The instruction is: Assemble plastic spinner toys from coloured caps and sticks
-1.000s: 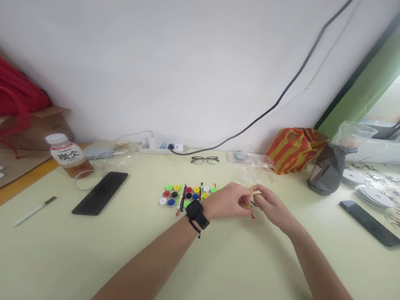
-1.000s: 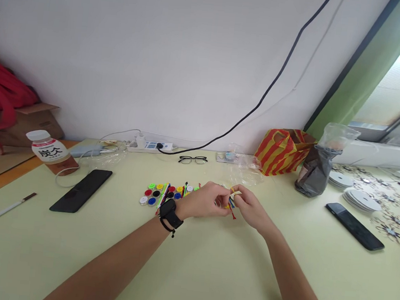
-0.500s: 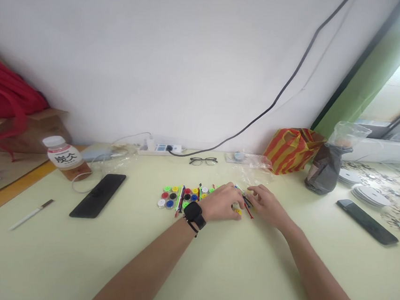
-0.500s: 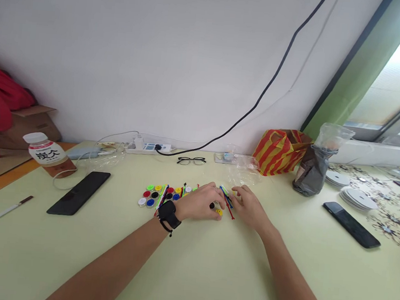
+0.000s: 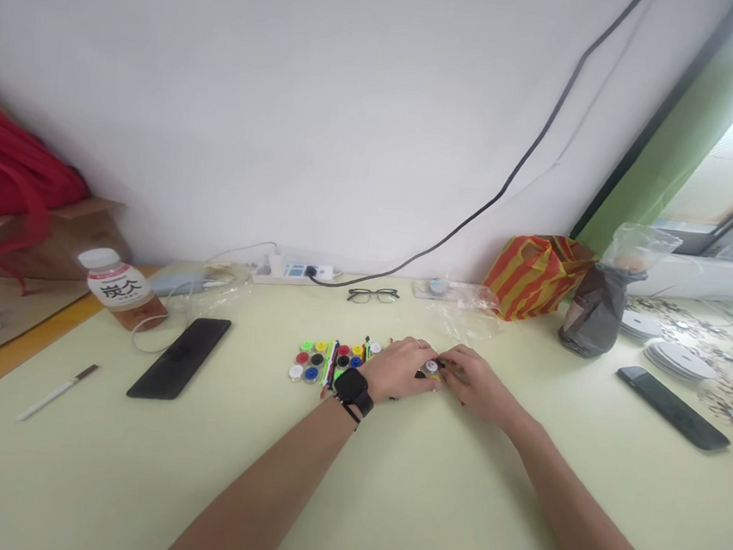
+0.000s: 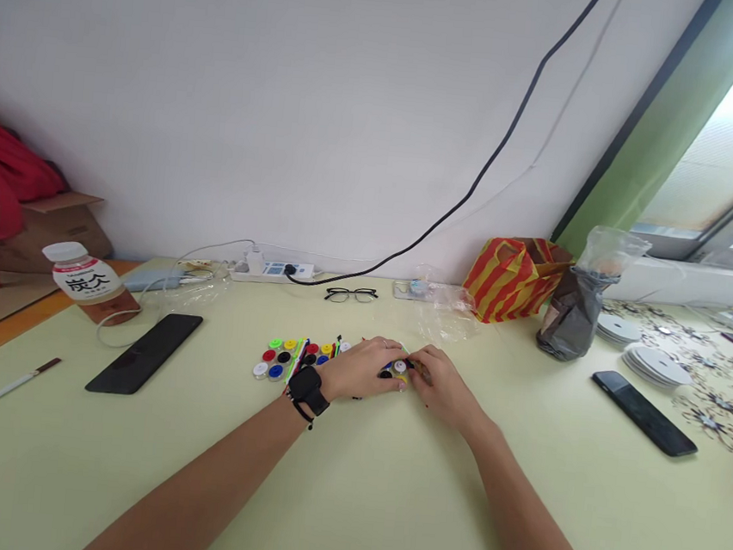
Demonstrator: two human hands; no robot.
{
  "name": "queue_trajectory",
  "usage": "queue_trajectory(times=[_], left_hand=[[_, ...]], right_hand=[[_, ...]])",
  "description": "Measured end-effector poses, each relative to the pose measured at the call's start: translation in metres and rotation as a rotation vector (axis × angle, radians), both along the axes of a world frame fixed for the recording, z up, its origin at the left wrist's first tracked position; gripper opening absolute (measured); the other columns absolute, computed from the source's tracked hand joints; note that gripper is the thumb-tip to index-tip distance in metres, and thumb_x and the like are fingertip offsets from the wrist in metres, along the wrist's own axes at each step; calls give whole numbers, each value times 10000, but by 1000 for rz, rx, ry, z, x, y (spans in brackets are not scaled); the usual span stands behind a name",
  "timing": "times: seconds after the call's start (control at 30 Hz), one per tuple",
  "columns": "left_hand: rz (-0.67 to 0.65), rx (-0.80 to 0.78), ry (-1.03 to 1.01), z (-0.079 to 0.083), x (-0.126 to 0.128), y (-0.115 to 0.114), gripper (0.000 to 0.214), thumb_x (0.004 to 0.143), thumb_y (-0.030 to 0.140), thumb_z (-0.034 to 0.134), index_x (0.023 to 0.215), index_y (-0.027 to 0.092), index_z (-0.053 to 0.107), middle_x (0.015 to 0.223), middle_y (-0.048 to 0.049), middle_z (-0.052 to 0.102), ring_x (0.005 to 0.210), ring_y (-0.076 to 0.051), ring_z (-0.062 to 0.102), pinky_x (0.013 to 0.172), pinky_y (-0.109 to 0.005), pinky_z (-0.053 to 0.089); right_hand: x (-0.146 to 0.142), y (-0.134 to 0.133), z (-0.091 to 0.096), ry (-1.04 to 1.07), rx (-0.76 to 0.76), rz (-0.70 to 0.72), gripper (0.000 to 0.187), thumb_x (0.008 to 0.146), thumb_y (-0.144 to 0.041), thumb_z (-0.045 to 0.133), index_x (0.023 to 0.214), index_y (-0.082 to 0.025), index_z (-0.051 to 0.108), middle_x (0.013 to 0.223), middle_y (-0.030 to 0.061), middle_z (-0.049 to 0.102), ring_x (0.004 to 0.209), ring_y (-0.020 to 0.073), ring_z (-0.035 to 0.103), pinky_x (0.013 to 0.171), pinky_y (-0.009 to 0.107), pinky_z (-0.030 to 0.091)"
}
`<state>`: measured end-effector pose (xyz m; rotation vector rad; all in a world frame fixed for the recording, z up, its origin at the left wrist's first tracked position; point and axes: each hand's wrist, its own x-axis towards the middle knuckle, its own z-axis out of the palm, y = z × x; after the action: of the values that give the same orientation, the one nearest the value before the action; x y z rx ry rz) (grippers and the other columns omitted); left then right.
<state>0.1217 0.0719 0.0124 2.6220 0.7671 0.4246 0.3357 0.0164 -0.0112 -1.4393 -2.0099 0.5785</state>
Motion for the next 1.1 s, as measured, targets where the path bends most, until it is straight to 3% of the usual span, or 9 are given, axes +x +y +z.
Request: queue_trajectory(times=[0.2,0.37,0.53,0.7,0.83,0.9,1.0,1.1], left_hand=[[-9,19,52,2,-1,1,312,936,412,615,1166,218,698,1175,-97,711,1168,-284,640,943,-367,511],[20,-10,105,10,-5,1,336,913,441,628,1169,232,690,1172,-89,730,1096,-279,686,871,-346,530],[32,-37,74,20,-19,11,430,937,465,609,1287,223,669,1301,-106,708,1209,-286,657,1008,-376,512],[149,14,-85,51,-45,19,447,983,444,574,1373,235,639,1460,-76,631,1373,-263,559,1175,-394,415],[207,69,-178,88,-72,14,421,988,481,572,1335,264,670,1433,-51,653,1350,-254,578,1159,-388,440],[269,113,-231,98,-89,10,413,993,497,564,1314,265,682,1402,-53,674,1320,-256,599,1157,-395,443],[426,131,-267,89,-125,6,411,1007,529,529,1299,282,679,1379,-40,688,1285,-254,620,1127,-396,476],[560,132,-218,55,-166,1,454,1022,547,486,1330,262,658,1388,-64,679,1290,-272,613,1152,-430,454]], right_hand=[[-2,-1,-5,42,-11,30,198,920,-246,561,1049,-240,711,997,77,667,835,233,673,743,387,584],[-4,0,-9,107,-10,45,204,894,-232,589,1069,-242,694,1045,78,697,915,237,710,847,405,608],[-5,-1,-6,197,-70,19,234,910,-253,574,1123,-243,669,1101,79,710,987,234,719,881,393,620],[-7,-3,-3,216,-106,-17,216,922,-287,582,1110,-245,679,1112,79,729,1032,239,717,914,389,617],[-13,-4,-5,224,-112,-15,205,928,-303,587,1097,-248,688,1114,74,736,1048,237,720,939,387,612],[-16,-4,-6,229,-110,-14,197,929,-314,592,1083,-248,695,1107,73,738,1036,235,726,935,386,615],[-16,-3,-7,244,-100,-30,194,928,-340,608,1068,-247,704,1092,74,745,1029,240,730,933,389,616],[-14,-3,-8,275,-110,-34,211,930,-365,621,1081,-244,706,1092,77,749,1051,246,726,952,391,608]])
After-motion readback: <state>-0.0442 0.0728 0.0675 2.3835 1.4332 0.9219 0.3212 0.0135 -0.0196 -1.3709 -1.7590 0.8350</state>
